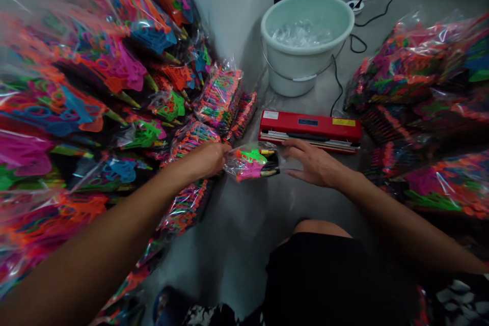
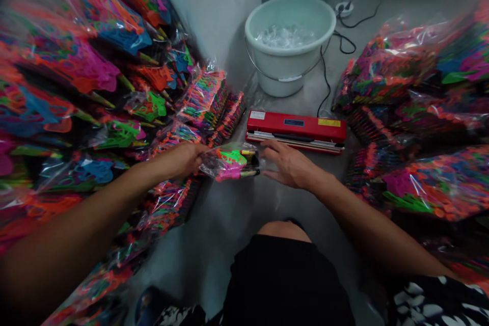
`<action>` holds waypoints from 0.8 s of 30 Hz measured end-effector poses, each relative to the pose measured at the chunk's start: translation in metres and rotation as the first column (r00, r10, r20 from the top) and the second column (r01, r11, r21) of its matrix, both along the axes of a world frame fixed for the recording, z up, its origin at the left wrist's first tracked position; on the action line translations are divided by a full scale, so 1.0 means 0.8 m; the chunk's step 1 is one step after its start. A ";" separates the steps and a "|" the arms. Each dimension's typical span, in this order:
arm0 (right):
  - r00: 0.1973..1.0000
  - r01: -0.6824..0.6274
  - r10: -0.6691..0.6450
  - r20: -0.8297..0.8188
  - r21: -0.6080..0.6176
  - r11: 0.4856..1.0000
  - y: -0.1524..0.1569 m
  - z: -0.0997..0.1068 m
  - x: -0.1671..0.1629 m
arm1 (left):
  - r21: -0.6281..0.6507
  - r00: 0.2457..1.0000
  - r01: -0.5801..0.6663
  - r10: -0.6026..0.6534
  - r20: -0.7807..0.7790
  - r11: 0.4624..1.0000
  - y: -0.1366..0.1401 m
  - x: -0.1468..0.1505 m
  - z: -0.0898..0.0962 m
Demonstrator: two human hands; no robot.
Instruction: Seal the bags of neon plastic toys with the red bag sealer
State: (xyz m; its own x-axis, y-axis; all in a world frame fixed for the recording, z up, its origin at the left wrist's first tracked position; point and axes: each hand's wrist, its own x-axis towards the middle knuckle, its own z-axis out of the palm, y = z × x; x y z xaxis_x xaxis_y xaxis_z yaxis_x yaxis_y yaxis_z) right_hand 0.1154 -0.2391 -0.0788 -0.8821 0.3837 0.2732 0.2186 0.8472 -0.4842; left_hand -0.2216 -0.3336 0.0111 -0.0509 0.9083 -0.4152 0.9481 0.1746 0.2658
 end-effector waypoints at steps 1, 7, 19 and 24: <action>1.000 -0.012 0.012 -0.017 0.021 1.000 0.000 0.000 -0.006 | 0.016 1.000 0.001 -0.002 0.008 1.000 -0.001 0.001 0.001; 0.992 -0.081 0.072 0.107 0.078 0.994 0.011 -0.003 -0.032 | 0.012 0.999 -0.004 0.003 0.042 1.000 -0.009 0.011 0.018; 0.997 -0.022 -0.001 -0.076 -0.297 0.955 0.026 0.000 0.002 | 0.149 0.959 -0.027 -0.017 0.284 0.988 -0.009 -0.010 0.032; 0.957 0.214 -0.283 -0.064 -0.504 0.837 0.024 -0.026 0.006 | 0.132 0.826 -0.089 -0.001 0.564 0.987 -0.013 0.007 -0.032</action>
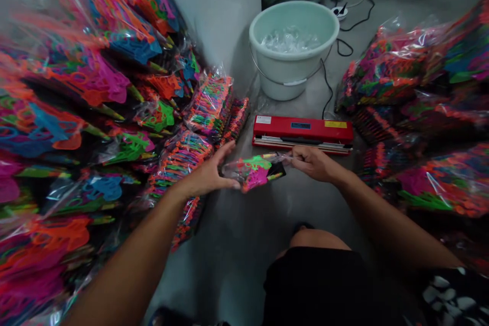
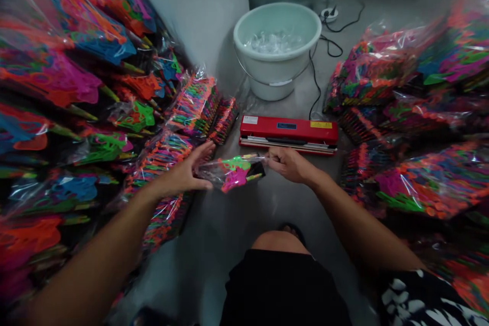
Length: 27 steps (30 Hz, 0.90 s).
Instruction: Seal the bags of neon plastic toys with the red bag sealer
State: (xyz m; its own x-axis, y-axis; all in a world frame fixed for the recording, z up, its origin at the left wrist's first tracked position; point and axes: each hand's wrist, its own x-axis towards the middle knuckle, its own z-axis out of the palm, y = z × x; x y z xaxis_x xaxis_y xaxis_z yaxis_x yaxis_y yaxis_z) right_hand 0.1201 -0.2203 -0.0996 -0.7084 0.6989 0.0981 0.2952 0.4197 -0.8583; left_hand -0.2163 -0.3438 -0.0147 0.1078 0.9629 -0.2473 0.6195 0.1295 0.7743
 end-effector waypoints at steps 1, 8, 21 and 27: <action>0.999 0.030 -0.031 -0.016 -0.051 0.998 0.000 -0.002 0.001 | -0.008 1.000 0.016 -0.016 0.025 1.000 0.001 0.006 -0.016; 0.991 0.133 -0.133 0.022 -0.335 0.933 0.005 0.011 0.027 | 0.145 0.988 -0.047 0.026 0.149 0.988 0.016 0.053 -0.078; 0.927 0.181 -0.375 0.003 -0.879 0.441 0.045 -0.101 0.088 | -0.215 0.667 -0.370 0.419 0.616 0.904 0.090 0.153 -0.200; 0.660 0.351 -0.751 -0.033 -0.870 0.347 0.059 -0.170 0.062 | -0.508 0.458 -0.406 0.650 0.606 0.760 0.129 0.159 -0.256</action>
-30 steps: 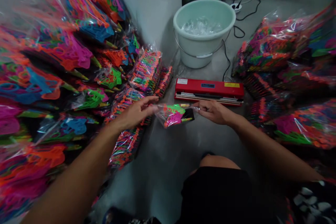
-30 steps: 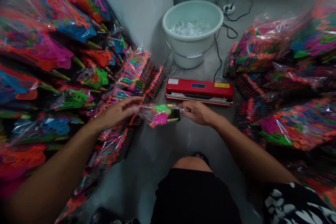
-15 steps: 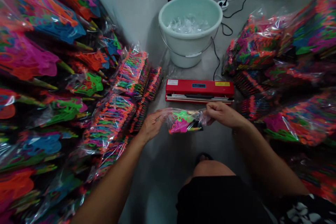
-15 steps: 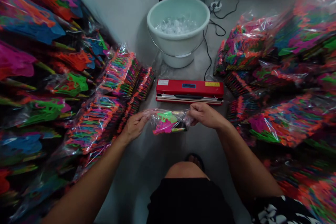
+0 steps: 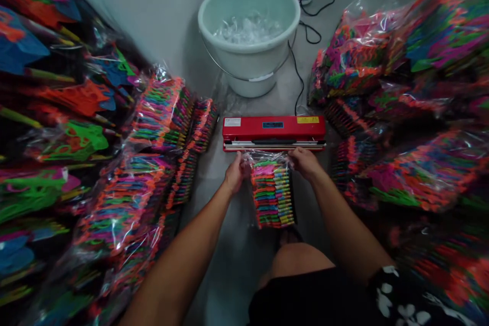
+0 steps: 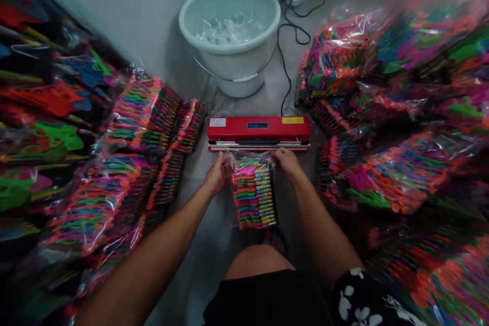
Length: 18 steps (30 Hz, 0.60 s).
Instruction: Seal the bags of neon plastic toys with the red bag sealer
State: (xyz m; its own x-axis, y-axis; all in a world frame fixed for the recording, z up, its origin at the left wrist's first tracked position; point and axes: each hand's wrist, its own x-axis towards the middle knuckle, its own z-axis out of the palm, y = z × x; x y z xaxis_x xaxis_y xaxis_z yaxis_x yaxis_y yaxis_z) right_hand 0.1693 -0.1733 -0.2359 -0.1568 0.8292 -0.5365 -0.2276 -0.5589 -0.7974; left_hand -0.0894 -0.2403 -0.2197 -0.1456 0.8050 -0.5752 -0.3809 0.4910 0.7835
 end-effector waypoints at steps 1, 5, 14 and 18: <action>0.998 0.061 -0.061 0.010 -0.013 0.998 0.000 -0.006 -0.003 | -0.005 0.999 0.021 -0.021 0.032 1.000 0.004 0.001 -0.003; 0.969 0.245 -0.245 -0.002 -0.051 0.968 0.001 -0.022 -0.007 | 0.033 0.999 0.038 -0.037 -0.030 0.999 0.017 0.009 -0.015; 0.840 0.501 -0.540 -0.043 -0.319 0.804 0.013 -0.046 -0.008 | -0.014 0.870 -0.403 0.378 -0.316 0.915 0.046 0.037 -0.061; 0.799 0.536 -0.599 -0.059 -0.383 0.752 0.022 -0.043 -0.011 | -0.050 0.805 -0.494 0.434 -0.406 0.868 0.069 0.049 -0.059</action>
